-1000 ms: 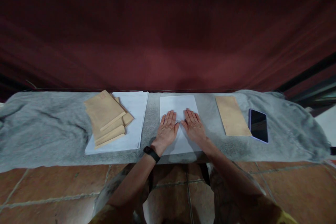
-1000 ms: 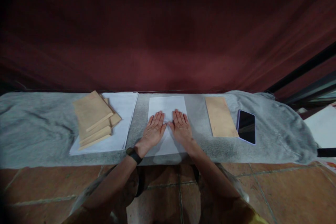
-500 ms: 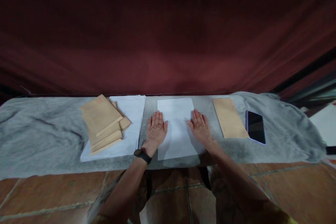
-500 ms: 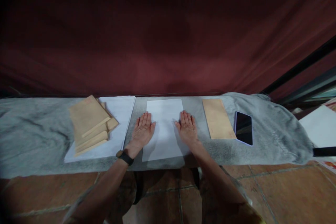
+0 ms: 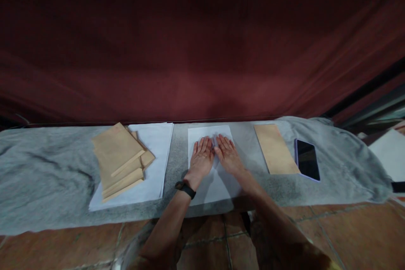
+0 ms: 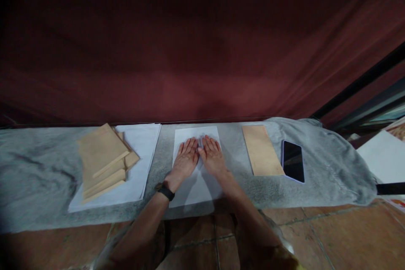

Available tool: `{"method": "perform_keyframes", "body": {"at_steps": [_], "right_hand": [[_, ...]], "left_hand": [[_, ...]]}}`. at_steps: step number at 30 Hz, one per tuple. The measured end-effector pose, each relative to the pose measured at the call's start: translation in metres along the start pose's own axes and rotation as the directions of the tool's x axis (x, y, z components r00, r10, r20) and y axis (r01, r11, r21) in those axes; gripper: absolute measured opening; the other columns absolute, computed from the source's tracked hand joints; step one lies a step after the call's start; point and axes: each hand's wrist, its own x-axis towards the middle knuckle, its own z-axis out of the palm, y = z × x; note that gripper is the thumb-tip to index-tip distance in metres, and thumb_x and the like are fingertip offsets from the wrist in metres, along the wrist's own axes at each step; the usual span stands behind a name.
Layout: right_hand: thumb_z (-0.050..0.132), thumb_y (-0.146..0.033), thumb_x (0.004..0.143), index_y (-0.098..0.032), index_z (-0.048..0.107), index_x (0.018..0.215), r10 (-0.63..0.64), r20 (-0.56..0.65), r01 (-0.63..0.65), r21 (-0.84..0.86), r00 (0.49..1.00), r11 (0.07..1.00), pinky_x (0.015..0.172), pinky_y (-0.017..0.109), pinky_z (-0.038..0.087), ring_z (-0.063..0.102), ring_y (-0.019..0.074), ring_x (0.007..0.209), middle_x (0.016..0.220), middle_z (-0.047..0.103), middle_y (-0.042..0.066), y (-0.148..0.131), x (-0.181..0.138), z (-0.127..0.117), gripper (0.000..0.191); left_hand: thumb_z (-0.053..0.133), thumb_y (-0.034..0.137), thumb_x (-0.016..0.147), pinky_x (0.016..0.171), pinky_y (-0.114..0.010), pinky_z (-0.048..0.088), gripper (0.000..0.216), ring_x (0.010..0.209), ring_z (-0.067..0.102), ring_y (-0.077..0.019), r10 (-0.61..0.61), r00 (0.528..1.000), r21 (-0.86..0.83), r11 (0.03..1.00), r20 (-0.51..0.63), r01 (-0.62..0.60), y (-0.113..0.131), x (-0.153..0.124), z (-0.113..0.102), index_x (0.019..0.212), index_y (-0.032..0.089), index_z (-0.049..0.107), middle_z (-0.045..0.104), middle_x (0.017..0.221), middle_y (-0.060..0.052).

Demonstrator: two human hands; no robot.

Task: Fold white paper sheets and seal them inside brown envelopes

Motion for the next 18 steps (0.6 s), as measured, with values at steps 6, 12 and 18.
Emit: {"method": "perform_keyframes", "body": {"at_steps": [6,12,18], "right_hand": [[0.02,-0.039,0.112,-0.016,0.045,0.157,-0.008,0.031,0.009,-0.028,0.999,1.0,0.127,0.052,0.025,0.04,0.0286,0.152,0.164,0.041,0.01,-0.012,0.014,0.007,0.058],[0.025,-0.043,0.111,-0.019,0.047,0.157,0.028,-0.026,-0.03,-0.075,0.999,0.997,0.125,0.055,0.026,0.04,0.0312,0.151,0.165,0.039,0.01,-0.011,0.024,0.016,0.056],[0.025,-0.044,0.111,-0.018,0.044,0.158,0.119,-0.095,-0.128,-0.091,0.988,0.988,0.123,0.054,0.028,0.042,0.0306,0.15,0.164,0.041,0.013,0.002,0.031,0.022,0.057]], "left_hand": [[0.026,0.023,0.104,0.129,-0.048,0.023,0.057,0.157,0.029,-0.0248,0.017,1.0,0.037,0.999,-0.001,-0.017,-0.006,0.015,0.004,0.158,0.012,0.04,0.038,0.166,-0.011],[0.028,0.027,0.104,0.129,-0.048,0.023,0.058,0.157,0.029,-0.0239,-0.048,0.996,0.05,0.997,-0.075,0.052,-0.021,0.024,0.009,0.16,0.014,0.037,0.036,0.167,-0.013],[0.028,0.035,0.106,0.127,-0.051,0.025,0.06,0.157,0.03,-0.026,-0.148,0.981,0.05,0.987,-0.123,0.155,-0.039,0.03,0.011,0.16,0.012,0.037,0.037,0.165,-0.016]]}}
